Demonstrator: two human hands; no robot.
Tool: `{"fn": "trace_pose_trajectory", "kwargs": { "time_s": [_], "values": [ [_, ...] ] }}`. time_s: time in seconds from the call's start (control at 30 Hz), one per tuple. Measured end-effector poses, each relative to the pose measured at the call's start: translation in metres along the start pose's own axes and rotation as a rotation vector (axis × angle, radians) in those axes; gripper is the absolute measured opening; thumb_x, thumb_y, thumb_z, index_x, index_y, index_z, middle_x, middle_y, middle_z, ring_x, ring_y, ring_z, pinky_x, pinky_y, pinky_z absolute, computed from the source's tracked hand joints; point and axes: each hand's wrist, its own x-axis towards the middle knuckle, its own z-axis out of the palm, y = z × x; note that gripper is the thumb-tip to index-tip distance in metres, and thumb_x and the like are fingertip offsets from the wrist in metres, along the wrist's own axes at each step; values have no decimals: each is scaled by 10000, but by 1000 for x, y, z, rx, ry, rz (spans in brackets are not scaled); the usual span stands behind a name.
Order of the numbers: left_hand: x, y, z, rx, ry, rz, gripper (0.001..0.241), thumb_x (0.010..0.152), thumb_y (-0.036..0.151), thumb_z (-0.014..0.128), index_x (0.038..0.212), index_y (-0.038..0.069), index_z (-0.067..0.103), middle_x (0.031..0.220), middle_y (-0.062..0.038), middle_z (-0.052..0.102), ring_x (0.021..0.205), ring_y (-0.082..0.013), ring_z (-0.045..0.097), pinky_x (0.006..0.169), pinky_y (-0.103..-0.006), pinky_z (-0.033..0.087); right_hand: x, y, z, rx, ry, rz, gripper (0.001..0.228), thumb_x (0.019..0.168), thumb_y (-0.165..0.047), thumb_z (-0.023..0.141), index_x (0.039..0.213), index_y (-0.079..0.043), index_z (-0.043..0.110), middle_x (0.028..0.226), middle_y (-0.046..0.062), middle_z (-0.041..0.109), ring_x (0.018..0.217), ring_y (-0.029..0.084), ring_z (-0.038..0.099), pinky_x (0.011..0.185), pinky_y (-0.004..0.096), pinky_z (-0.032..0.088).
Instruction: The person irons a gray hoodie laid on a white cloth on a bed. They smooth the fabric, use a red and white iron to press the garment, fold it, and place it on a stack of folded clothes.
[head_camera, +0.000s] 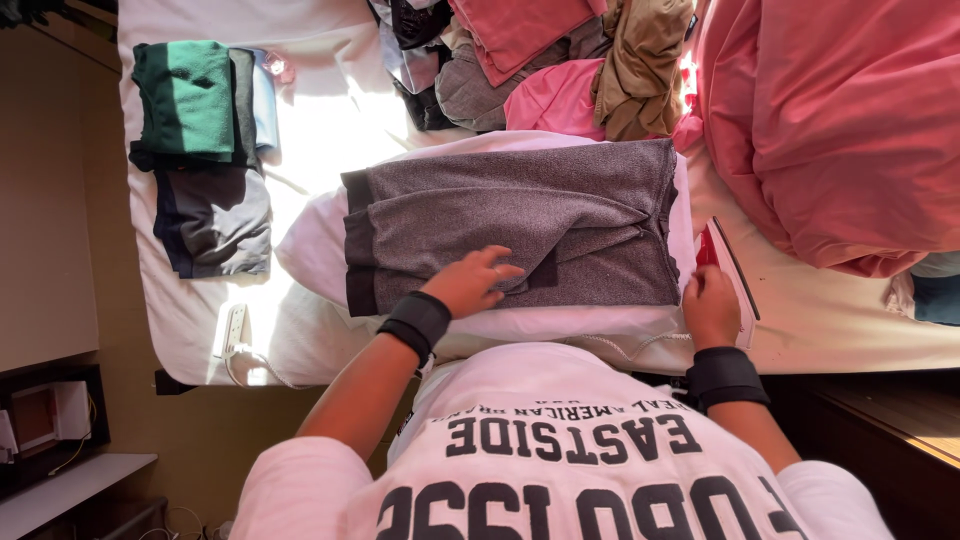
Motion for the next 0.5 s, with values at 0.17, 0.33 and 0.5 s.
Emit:
{"fn": "trace_pose_trajectory", "kwargs": {
  "time_s": [0.17, 0.33, 0.5],
  "values": [
    [22, 39, 7, 121, -189, 80, 659, 831, 152, 699, 1449, 331, 557, 1213, -148, 530, 1067, -340, 601, 833, -479, 559, 22, -87, -45, 416, 49, -297, 208, 996, -105, 678, 1193, -39, 656, 1137, 140, 658, 891, 254, 668, 777, 372, 556],
    [33, 8, 58, 417, -266, -40, 524, 938, 154, 590, 1426, 342, 581, 1128, -122, 542, 961, -327, 608, 783, -471, 519, 58, -138, -8, 754, -262, -292, 673, 890, -129, 696, 1488, -91, 389, 1346, 121, 507, 892, 212, 632, 666, 342, 565],
    [32, 7, 65, 556, -152, 6, 271, 953, 199, 552, 1169, 210, 716, 1135, -76, 563, 1045, -288, 574, 807, -464, 479, 92, -111, 54, 405, 40, -372, 367, 897, -152, 808, 1197, -14, 647, 1078, 166, 568, 917, 298, 614, 837, 393, 525]
  ]
}}
